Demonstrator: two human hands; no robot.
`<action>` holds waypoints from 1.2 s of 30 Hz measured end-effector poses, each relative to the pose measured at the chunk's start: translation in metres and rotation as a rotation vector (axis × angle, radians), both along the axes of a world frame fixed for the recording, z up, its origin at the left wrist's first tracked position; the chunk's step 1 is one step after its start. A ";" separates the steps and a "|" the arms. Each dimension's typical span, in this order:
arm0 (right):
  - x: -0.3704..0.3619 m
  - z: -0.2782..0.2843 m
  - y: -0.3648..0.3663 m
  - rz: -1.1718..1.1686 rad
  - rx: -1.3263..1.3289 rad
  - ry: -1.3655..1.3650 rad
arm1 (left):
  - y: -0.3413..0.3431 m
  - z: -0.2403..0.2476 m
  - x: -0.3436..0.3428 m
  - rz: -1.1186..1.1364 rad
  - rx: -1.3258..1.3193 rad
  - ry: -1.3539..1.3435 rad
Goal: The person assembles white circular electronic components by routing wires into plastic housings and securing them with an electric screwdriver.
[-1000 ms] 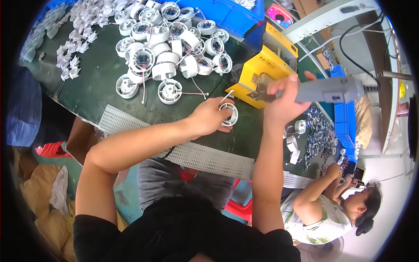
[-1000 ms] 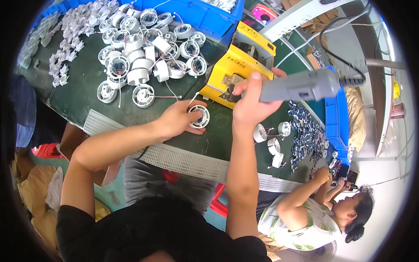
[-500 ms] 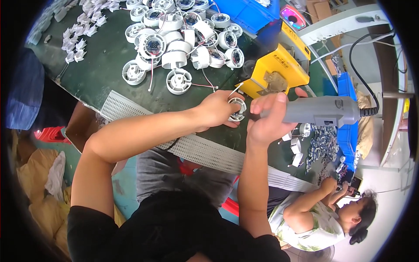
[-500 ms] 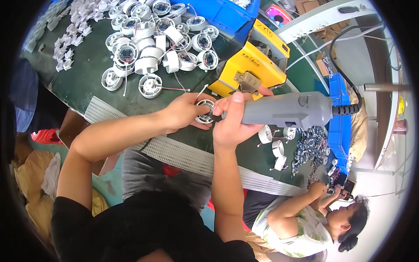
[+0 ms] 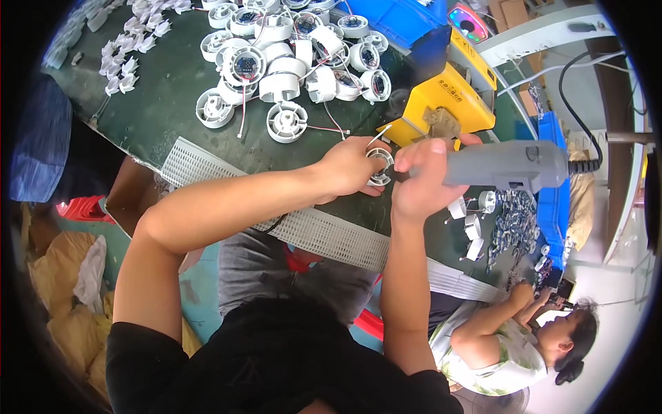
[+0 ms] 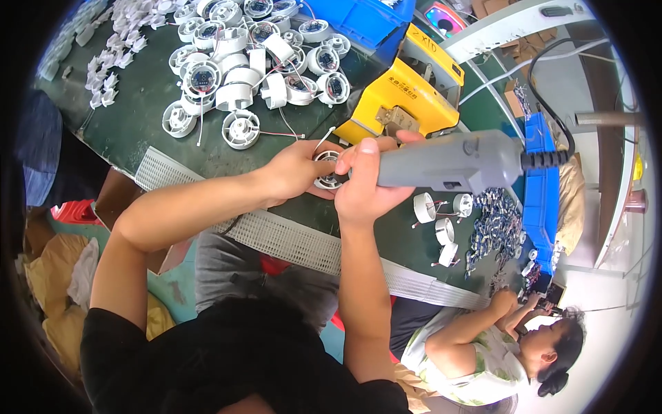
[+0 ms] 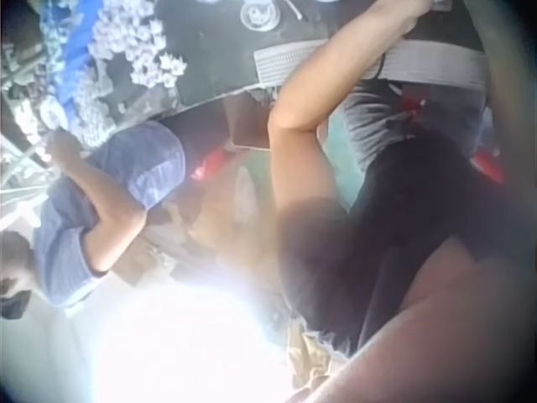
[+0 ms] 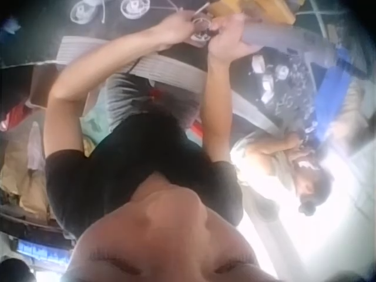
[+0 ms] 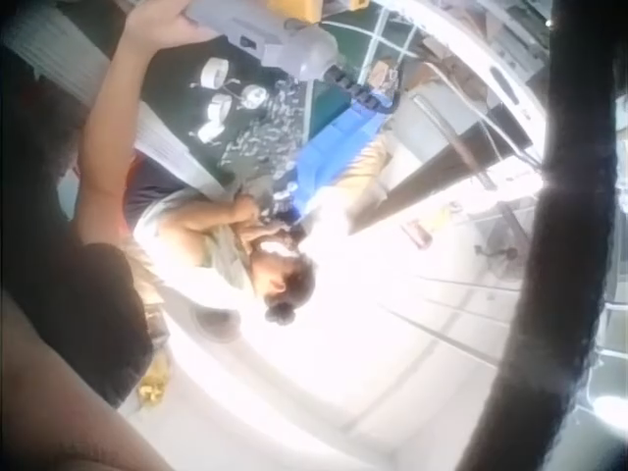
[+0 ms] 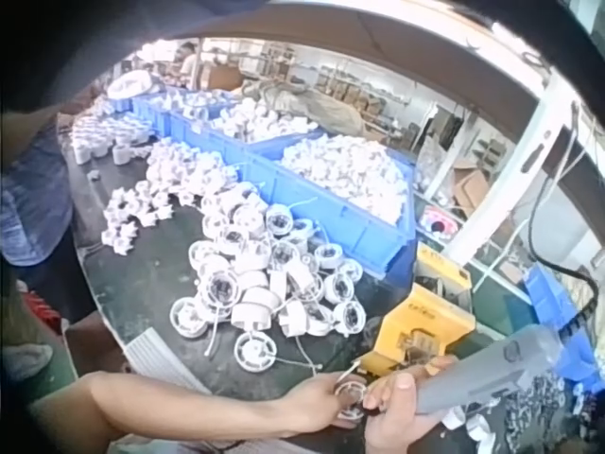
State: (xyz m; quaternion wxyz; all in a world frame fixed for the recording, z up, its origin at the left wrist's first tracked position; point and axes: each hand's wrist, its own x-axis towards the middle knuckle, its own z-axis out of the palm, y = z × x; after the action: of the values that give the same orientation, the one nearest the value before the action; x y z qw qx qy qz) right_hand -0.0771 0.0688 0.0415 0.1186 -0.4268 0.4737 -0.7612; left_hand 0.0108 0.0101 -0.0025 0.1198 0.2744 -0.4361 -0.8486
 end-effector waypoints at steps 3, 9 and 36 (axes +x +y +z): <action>-0.005 -0.001 0.004 -0.012 -0.008 0.007 | 0.002 -0.001 -0.010 -0.005 -0.020 0.035; -0.021 -0.004 0.027 0.140 0.043 0.165 | -0.030 0.010 0.016 -0.084 -0.504 0.013; -0.025 -0.010 0.110 0.144 0.612 -0.359 | 0.000 0.037 0.012 -0.506 -0.506 0.396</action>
State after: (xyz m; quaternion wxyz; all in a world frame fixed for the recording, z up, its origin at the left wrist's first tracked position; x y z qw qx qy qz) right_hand -0.1025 0.1783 0.0318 0.3753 -0.2633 0.6201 -0.6366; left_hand 0.0229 0.0100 0.0342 0.0526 -0.0486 -0.6534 -0.7536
